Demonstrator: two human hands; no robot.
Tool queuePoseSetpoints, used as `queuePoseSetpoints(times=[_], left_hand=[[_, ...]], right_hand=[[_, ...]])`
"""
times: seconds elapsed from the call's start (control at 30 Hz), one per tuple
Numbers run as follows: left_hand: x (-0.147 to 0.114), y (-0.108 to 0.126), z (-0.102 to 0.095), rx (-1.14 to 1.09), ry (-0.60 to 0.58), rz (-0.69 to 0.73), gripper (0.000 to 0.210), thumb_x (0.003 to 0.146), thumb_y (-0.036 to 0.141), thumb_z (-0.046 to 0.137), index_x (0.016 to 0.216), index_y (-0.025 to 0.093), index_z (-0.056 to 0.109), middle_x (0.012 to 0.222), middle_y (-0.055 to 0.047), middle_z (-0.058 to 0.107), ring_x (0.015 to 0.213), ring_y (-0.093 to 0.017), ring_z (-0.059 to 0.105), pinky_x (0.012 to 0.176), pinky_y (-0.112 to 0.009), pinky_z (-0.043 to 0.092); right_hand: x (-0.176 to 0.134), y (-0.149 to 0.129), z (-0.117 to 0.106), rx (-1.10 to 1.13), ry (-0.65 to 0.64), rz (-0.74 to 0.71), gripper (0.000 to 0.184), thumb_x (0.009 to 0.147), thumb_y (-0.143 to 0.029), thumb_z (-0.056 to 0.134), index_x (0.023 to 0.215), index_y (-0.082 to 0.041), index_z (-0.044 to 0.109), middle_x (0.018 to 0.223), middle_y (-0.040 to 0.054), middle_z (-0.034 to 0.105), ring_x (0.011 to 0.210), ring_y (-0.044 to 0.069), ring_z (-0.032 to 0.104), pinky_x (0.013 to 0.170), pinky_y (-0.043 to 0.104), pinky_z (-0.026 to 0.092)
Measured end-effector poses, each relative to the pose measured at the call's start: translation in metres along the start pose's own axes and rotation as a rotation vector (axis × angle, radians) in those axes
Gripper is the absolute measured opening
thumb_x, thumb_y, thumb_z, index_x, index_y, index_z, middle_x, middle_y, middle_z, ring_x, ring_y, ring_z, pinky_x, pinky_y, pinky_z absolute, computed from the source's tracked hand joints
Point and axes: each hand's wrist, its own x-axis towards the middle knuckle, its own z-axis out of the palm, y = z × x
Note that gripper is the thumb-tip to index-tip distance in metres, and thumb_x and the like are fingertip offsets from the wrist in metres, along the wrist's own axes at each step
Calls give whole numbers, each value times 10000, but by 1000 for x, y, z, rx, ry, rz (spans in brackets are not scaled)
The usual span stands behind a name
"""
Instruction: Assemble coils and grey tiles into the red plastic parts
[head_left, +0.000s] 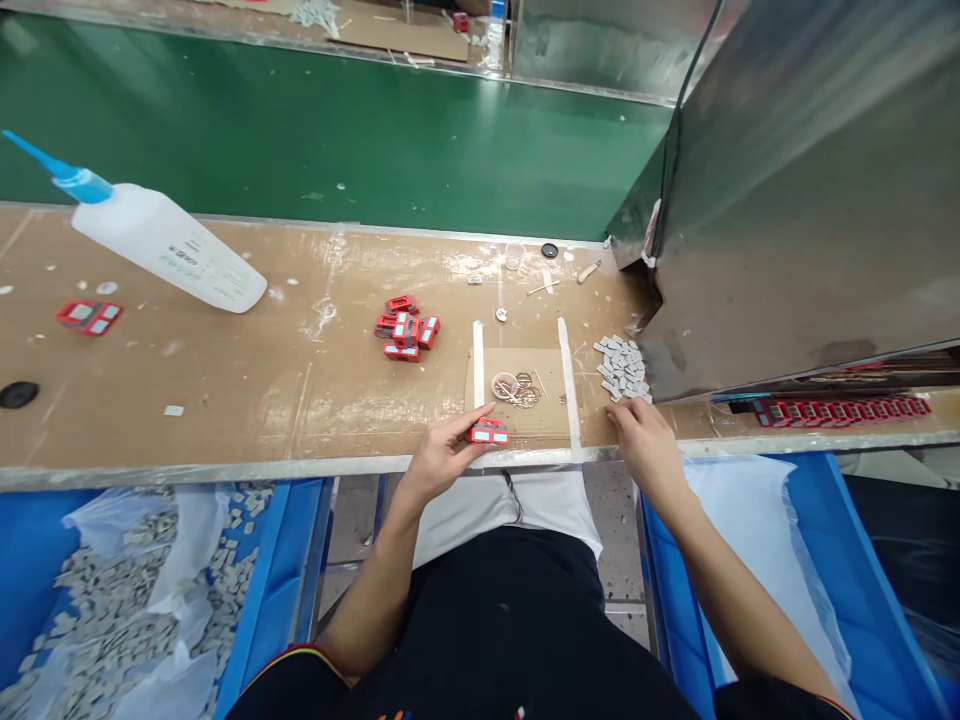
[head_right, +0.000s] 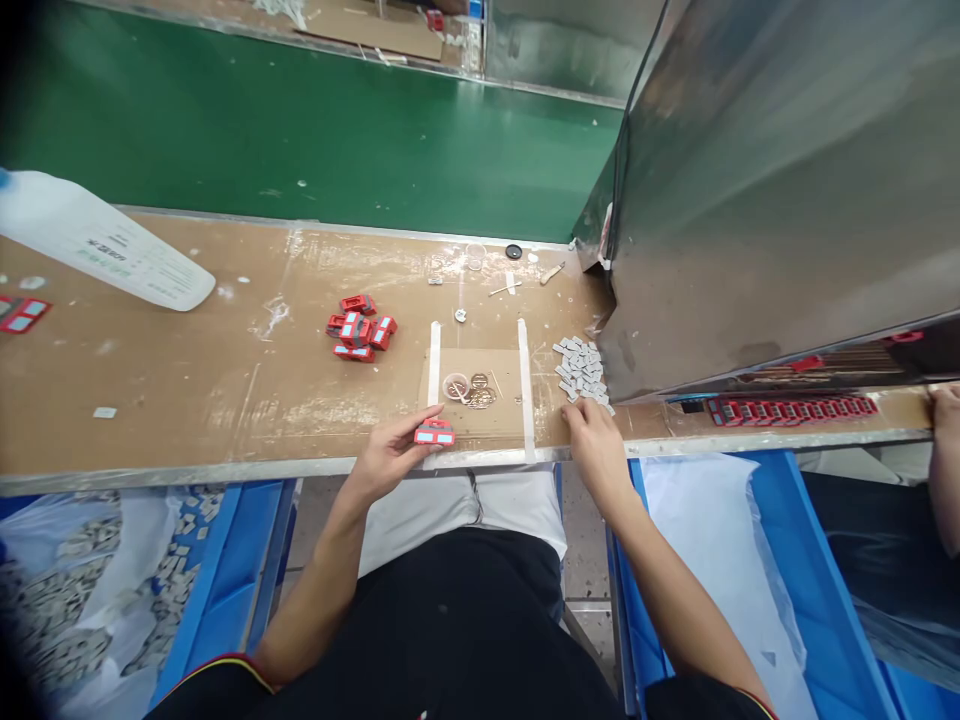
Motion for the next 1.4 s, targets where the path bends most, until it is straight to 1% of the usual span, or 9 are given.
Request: queuePoseSetpoints(times=[0.13,0.3,0.4,0.5,0.67,0.83,1.0,1.17,1.4], left_hand=[[-1,1,-1,11,4,15,470,790,222,743,1257,167,728,1129,-107,798,951,-231,761,879,-325,623],[-2,0,0,-19,1,20,485,805,245,741,1283,167,714,1142,-108,794,977,-240,760,905,-331,612],[-2,-1,1,-30,1,9,487,801,257,744,1279,168,717,1154,-110,789,982,-243,757,898,-330,612],[-2,-2,0,-32,7,13,489,802,252,739,1283,169,714,1165,-111,785,978,-237,754,895,-323,608],[-2,3,-3,-15,-66,58,467,821,239,710,1282,167,712,1102,-108,800,931,-218,749,830,-297,609],[-1,8,-4,-40,-147,41,372,818,241,722,1184,170,732,1028,-99,801,948,-222,754,852,-299,602],[-1,6,-3,-61,-169,36,241,798,250,747,1021,160,723,944,-75,780,848,-200,751,780,-276,599],[-1,5,-2,-8,-174,71,200,823,243,713,1000,150,721,953,-69,759,851,-181,722,786,-268,583],[-2,5,-4,94,-186,122,155,860,222,672,994,163,722,944,-62,757,824,-168,690,766,-261,553]], right_hand=[[11,-6,0,-16,-75,-39,249,948,-105,464,1031,-190,682,874,110,651,812,262,605,730,354,480],[27,-14,6,106,-68,-85,205,963,-195,519,867,-215,698,801,64,649,729,222,606,660,322,465],[32,-23,12,157,-29,-105,263,970,-180,476,930,-226,732,812,63,647,748,217,608,672,324,475],[31,-27,16,263,59,-41,281,977,-188,447,1032,-197,723,854,85,671,781,232,627,713,350,502],[25,-30,3,532,79,87,189,959,-278,567,878,-195,715,807,64,706,713,215,652,676,336,522],[24,-71,-20,819,-32,24,146,962,-248,598,913,-217,732,871,47,738,784,191,681,699,291,527],[38,-111,-22,934,-154,-55,160,966,-277,609,870,-210,719,797,32,723,725,171,660,666,264,513],[45,-114,-21,915,-254,-52,146,963,-258,607,870,-204,705,805,34,713,736,172,650,668,267,499],[49,-114,-33,854,-304,-126,176,975,-175,555,838,-205,663,822,31,678,753,165,629,692,268,481]])
